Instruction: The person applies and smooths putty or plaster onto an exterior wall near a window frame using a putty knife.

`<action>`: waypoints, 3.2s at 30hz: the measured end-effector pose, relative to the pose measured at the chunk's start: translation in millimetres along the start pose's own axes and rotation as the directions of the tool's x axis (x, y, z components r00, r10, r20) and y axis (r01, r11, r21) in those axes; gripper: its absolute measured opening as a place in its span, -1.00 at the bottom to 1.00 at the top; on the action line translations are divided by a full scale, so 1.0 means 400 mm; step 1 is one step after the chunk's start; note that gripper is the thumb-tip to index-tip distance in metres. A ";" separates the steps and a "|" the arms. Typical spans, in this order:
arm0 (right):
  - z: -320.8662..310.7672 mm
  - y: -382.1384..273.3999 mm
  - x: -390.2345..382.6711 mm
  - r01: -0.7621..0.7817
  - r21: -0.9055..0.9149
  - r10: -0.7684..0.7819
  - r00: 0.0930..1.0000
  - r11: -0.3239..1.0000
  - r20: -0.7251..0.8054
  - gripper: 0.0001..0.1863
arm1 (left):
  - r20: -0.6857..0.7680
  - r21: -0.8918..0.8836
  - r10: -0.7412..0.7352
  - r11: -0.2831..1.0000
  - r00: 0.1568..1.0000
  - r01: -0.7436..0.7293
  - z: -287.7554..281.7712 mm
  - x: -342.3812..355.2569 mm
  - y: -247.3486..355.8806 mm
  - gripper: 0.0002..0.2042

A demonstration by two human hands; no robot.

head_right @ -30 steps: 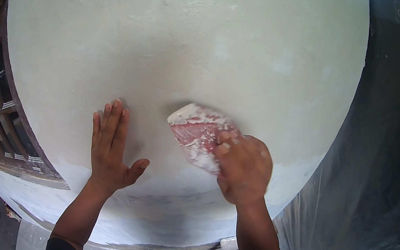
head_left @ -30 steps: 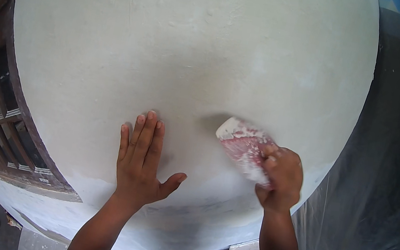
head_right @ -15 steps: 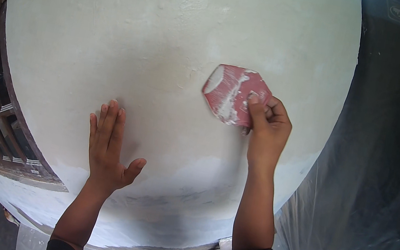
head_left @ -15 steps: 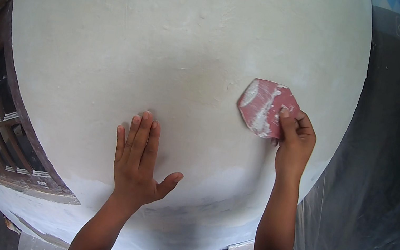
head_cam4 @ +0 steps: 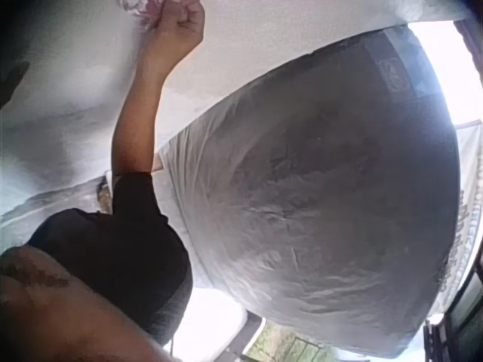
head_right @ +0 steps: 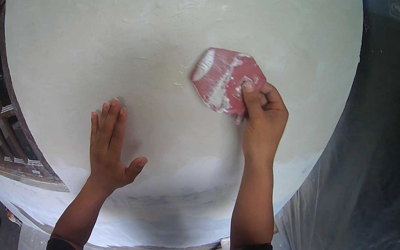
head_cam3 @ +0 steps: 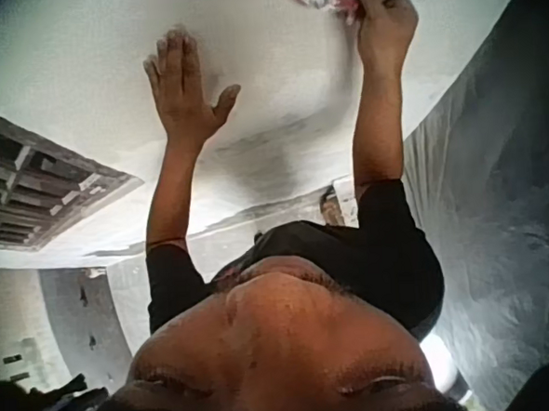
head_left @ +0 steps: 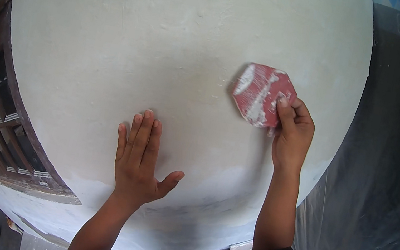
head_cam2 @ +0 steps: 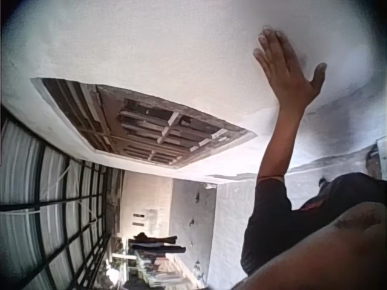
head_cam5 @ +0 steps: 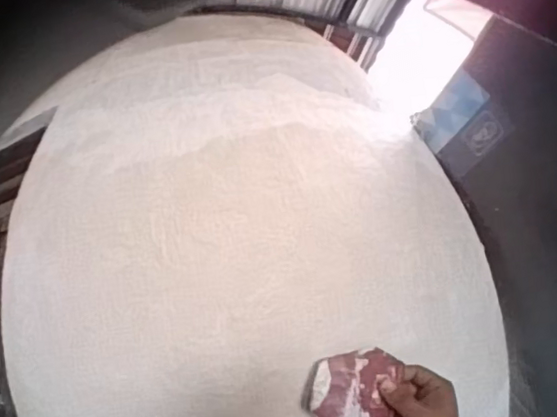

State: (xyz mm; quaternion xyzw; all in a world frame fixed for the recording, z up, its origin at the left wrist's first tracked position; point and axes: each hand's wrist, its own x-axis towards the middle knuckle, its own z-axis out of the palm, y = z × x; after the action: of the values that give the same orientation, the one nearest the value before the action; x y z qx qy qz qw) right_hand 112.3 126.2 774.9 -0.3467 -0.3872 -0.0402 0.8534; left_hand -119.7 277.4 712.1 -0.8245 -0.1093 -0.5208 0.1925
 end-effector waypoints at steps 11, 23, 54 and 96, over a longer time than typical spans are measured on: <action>0.029 -0.030 0.012 0.024 -0.104 -0.021 0.999 0.994 0.030 -0.78 | -0.017 -0.010 0.019 1.000 1.000 -0.019 0.005 0.010 0.006 -0.18; 0.069 -0.019 0.007 0.032 -0.234 -0.018 0.998 0.972 0.060 -0.82 | -0.023 -0.003 0.030 1.000 0.999 -0.030 0.012 0.013 0.007 -0.19; 0.108 0.014 -0.061 0.014 -0.183 0.008 0.993 0.983 0.121 -0.83 | -0.029 -0.021 0.001 1.000 1.000 -0.001 0.003 0.000 0.012 -0.19; 0.088 0.038 -0.070 0.051 -0.139 -0.037 0.994 0.989 0.101 -0.82 | -0.028 -0.018 -0.018 1.000 0.999 0.017 -0.012 -0.016 -0.002 -0.17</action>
State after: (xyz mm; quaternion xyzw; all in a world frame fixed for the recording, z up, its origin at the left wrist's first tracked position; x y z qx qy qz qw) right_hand 75.7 154.0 763.5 -0.3993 -0.4325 -0.0694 0.8054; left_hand -126.8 276.1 708.3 -0.8178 -0.1091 -0.5350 0.1819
